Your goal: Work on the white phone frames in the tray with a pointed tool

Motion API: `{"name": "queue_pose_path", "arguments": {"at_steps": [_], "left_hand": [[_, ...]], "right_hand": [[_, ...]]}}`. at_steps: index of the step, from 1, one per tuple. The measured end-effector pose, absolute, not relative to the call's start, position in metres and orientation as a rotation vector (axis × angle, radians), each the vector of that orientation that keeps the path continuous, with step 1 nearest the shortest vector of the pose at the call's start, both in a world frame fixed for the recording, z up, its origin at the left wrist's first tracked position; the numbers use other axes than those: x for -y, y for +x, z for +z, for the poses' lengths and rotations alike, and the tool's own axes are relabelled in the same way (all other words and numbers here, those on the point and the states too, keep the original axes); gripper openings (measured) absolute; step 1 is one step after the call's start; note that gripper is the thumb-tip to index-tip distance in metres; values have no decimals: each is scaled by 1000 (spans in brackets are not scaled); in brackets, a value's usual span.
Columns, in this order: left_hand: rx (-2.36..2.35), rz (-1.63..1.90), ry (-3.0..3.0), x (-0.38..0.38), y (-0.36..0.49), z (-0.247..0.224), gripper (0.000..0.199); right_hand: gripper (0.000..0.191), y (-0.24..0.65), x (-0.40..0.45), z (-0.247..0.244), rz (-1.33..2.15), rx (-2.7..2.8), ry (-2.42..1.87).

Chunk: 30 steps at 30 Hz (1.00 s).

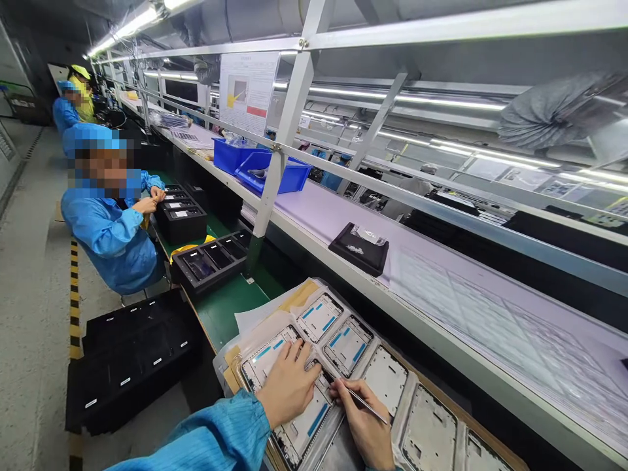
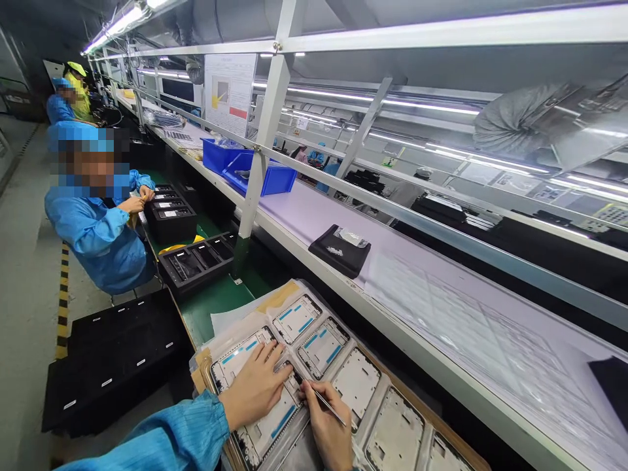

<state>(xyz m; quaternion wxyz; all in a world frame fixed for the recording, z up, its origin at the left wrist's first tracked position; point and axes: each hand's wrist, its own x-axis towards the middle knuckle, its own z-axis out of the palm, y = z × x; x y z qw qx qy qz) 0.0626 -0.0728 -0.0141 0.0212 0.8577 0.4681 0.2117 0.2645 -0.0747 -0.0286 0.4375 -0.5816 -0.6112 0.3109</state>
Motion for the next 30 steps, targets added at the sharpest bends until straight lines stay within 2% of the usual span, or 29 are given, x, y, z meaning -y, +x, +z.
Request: {"name": "queue_pose_path", "arguments": {"at_steps": [21,25,30], "left_hand": [[-1466,722,2584,72,63,-18,27],[-1457,737,2541,73,62,-16,26],[-1455,769,2466,72,62,-19,40]], "right_hand": [[29,260,83,-21,448,1792,-1267],[33,257,84,-20,457,1784,-1278],[30,256,85,-20,473,1791,-1257]]}}
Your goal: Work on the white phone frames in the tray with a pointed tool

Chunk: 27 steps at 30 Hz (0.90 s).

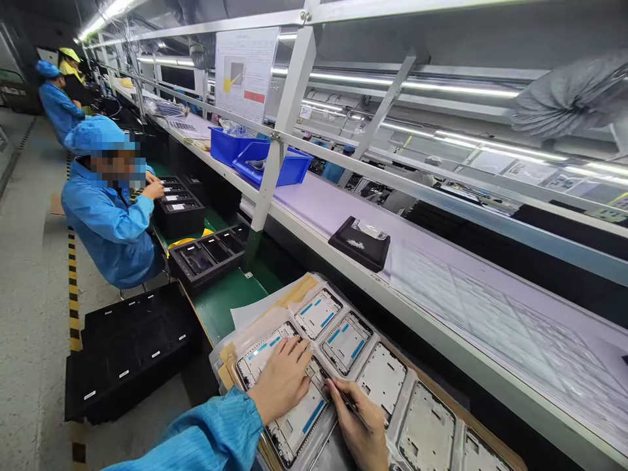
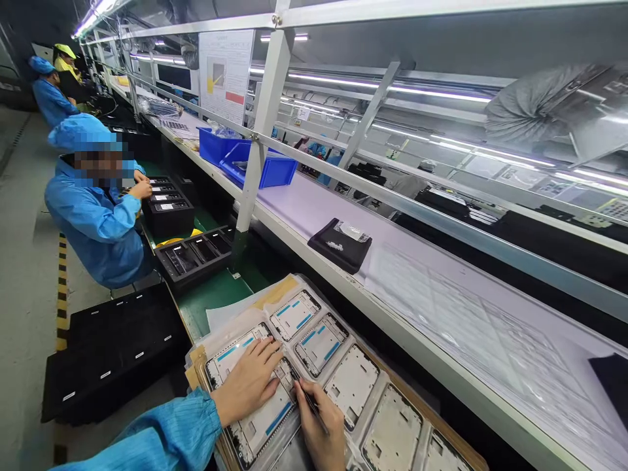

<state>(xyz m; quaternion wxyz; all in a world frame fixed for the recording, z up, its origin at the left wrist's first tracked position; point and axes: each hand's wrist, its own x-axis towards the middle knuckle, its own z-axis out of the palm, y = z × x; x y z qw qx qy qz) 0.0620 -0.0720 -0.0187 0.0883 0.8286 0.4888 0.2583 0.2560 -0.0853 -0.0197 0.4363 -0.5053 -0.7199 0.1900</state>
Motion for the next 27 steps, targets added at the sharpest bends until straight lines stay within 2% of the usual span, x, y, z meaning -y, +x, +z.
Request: {"name": "queue_pose_path", "arguments": {"at_steps": [6,15,27], "left_hand": [[-1460,749,2473,73,61,-18,40],[-1456,721,2581,73,62,-18,23],[-1457,678,2620,73,63,-18,27]], "right_hand": [[32,257,84,-19,508,1753,-1278],[40,263,82,-23,621,1656,-1380],[38,258,82,-22,653,1612,-1387]]}}
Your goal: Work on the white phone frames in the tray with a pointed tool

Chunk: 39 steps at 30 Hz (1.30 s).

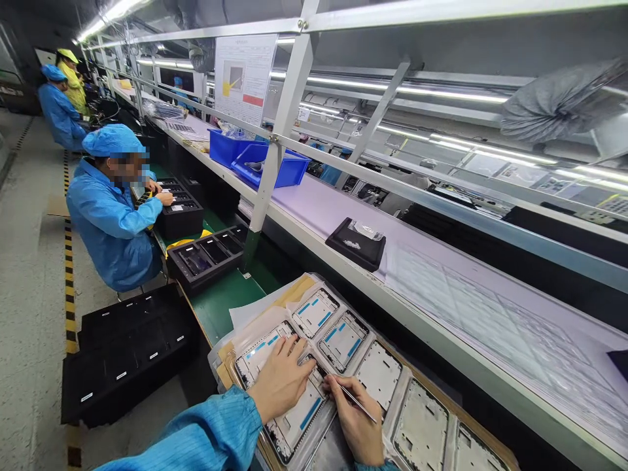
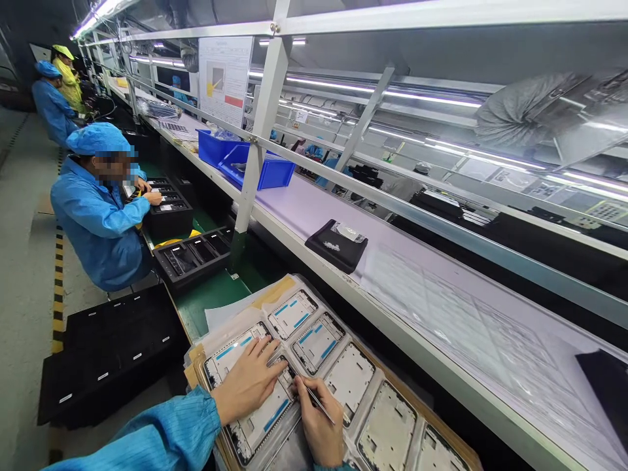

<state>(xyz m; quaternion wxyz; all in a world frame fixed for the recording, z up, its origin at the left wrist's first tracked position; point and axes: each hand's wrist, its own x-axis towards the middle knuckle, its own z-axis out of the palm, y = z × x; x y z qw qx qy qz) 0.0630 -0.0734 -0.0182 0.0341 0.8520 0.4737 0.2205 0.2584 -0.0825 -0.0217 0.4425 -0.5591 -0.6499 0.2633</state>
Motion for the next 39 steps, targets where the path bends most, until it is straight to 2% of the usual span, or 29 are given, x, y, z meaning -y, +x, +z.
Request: {"name": "queue_pose_path", "arguments": {"at_steps": [18,39], "left_hand": [[-1441,593,2652,74,69,-20,35],[-1466,560,2596,81,66,-12,35]], "right_hand": [[53,277,78,-43,739,1584,-1576],[30,264,87,-20,618,1719,-1218]]}}
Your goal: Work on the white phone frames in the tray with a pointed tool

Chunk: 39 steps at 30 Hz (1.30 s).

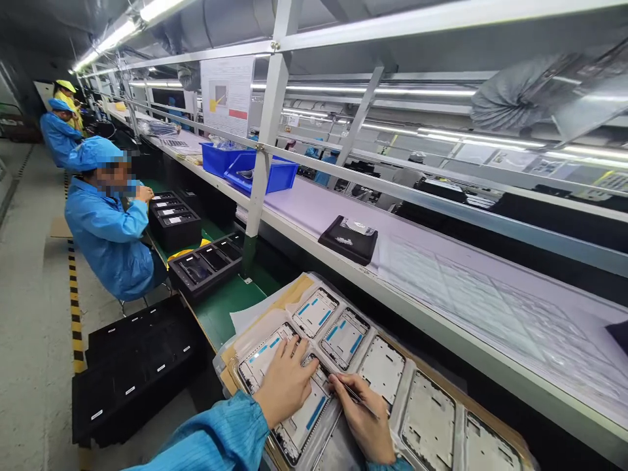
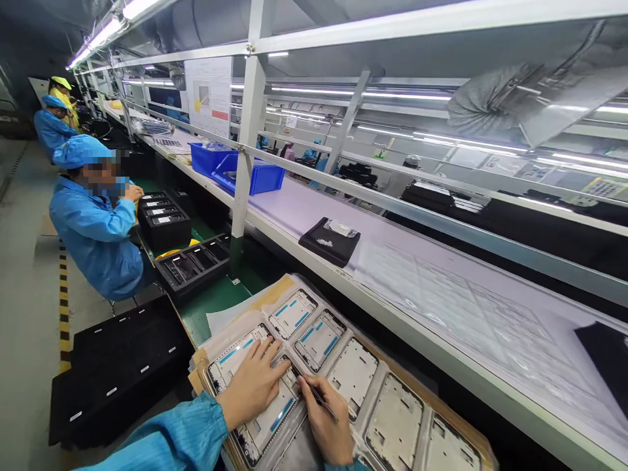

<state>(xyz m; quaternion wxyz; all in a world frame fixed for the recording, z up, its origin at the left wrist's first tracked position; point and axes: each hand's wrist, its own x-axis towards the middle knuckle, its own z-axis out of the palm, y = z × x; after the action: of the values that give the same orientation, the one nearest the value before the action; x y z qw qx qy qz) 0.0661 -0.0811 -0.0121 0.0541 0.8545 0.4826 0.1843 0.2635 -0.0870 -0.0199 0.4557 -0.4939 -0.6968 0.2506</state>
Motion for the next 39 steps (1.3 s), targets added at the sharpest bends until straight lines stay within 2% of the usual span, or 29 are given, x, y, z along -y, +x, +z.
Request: {"name": "queue_pose_path", "arguments": {"at_steps": [14,20,25,33,39], "left_hand": [[-1422,505,2609,81,67,-12,39],[-1440,434,2614,78,73,-12,41],[-1487,395,2617,72,84,-12,33],[-1526,298,2545,63,86,-7,53],[-1570,278,2518,36,84,-34,58]], "right_hand": [[36,261,91,-21,591,1684,-1259],[44,281,86,-21,818,1349,-1393],[51,305,66,-19,1027,1026,-1383],[49,295,53,-9,1106,1054,-1232],[53,281,44,-1,1154,1051,-1143]]}}
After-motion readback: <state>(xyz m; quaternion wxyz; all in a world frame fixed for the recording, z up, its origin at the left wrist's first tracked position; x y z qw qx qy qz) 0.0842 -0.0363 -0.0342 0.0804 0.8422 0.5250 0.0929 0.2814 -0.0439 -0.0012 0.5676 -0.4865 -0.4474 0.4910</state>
